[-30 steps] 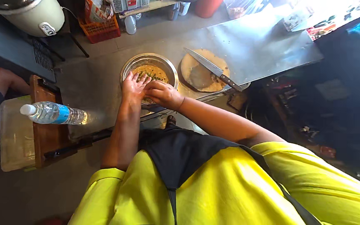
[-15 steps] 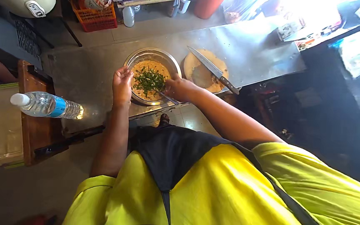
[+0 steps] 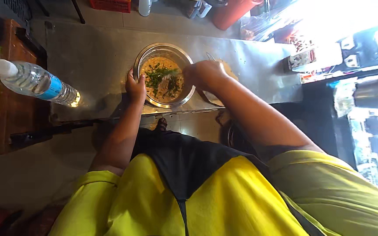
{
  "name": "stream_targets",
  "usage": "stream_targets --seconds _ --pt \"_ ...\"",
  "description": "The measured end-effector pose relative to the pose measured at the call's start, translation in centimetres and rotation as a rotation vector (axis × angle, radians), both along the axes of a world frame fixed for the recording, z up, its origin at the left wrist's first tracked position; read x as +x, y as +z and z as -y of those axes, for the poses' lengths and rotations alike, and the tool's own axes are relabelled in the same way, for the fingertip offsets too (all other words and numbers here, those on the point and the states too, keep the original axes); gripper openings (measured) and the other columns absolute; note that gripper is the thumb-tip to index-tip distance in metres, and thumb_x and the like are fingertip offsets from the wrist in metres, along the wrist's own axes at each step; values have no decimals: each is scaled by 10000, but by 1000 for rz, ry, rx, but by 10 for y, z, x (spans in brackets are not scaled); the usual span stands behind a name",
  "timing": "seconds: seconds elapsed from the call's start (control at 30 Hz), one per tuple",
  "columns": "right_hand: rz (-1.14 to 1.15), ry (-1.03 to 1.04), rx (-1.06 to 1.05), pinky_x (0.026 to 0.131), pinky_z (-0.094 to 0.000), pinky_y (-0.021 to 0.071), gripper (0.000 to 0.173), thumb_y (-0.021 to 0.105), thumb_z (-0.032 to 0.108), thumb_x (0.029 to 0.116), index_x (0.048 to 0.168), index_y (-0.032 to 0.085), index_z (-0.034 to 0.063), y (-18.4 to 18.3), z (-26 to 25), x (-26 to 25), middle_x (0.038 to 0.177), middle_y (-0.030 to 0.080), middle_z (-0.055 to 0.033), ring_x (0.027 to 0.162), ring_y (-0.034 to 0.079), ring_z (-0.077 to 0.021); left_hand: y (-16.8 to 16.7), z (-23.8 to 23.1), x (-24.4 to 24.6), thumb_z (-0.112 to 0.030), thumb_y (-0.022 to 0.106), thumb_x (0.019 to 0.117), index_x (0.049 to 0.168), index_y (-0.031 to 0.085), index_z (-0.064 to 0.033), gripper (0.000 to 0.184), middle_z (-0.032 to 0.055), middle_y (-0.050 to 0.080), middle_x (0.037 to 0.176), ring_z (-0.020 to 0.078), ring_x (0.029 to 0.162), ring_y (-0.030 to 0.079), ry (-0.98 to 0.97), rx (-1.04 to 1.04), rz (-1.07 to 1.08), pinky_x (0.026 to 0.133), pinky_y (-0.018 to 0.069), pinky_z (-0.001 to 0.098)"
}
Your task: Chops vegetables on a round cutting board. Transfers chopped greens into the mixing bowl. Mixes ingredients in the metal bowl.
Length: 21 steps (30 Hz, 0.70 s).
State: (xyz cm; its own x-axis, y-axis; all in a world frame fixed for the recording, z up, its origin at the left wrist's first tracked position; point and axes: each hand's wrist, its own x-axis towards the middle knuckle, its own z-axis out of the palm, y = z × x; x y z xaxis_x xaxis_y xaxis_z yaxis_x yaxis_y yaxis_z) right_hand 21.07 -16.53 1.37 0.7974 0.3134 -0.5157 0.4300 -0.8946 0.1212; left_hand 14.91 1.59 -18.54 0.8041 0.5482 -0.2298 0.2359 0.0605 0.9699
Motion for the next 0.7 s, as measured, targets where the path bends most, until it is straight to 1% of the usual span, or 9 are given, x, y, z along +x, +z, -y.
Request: stream_targets --seconds 0.1,0.2,0.27,0.33,0.43,0.53,0.6,0.63,0.7 --pt "35 -90 -27 818 -749 480 272 506 242 1051 1197 729 186 1 -4 18 1162 724 -208 1108 668 -480 -3 3 1 -172 618 1017 1515 423 -26 554 160 515 1487 183 1359 514 34 -71 70 1139 431 347" --pt "66 -108 -59 781 -754 492 233 569 246 1028 1140 726 116 -31 -10 40 1148 716 -231 1078 674 -491 3 2 0 -153 615 1021 1522 421 -28 552 155 521 1488 165 1348 528 43 -121 62 1132 437 330" --pt "60 -80 -41 784 -737 502 249 572 229 1008 1187 723 143 -53 -15 51 1168 714 -225 1090 675 -481 6 0 -1 -185 614 1031 1531 416 -42 556 143 514 1503 157 1354 528 24 -129 23 1137 438 331" --pt "3 -61 4 832 -728 499 313 526 221 1026 1284 701 214 -67 -20 60 1222 706 -209 1138 663 -468 8 -3 2 -197 602 1039 1533 414 -39 552 143 507 1511 162 1357 525 15 -156 12 1137 437 339" --pt "-122 -76 162 924 -747 466 332 535 256 1032 1322 696 269 -85 -12 79 1256 706 -180 1187 642 -452 10 -2 6 -203 608 1040 1492 455 -20 511 151 552 1448 166 1292 570 44 -214 26 1095 473 336" --pt "-197 11 260 988 -734 446 345 488 302 1085 1377 672 317 -88 1 74 1267 712 -158 1207 640 -438 10 -4 6 -212 635 1025 1458 485 -25 495 135 584 1391 154 1241 591 45 -265 79 1059 497 334" --pt "-157 91 273 974 -719 462 356 464 293 1099 1396 654 345 -80 15 64 1248 726 -137 1184 658 -420 11 -3 8 -174 633 1020 1437 495 -19 466 131 597 1353 161 1206 607 45 -320 121 1032 517 339" --pt "-115 139 275 938 -705 482 359 468 267 1093 1388 657 347 -74 24 57 1219 733 -132 1149 675 -411 12 -2 9 -166 629 1021 1432 500 -20 455 126 598 1349 163 1205 607 43 -340 132 1030 518 343" --pt "-32 233 314 866 -682 515 382 498 164 1055 1362 685 295 -58 43 44 1200 736 -129 1090 695 -403 15 -2 9 -167 627 1023 1439 499 -33 455 111 600 1357 155 1221 601 37 -363 129 1044 510 345"
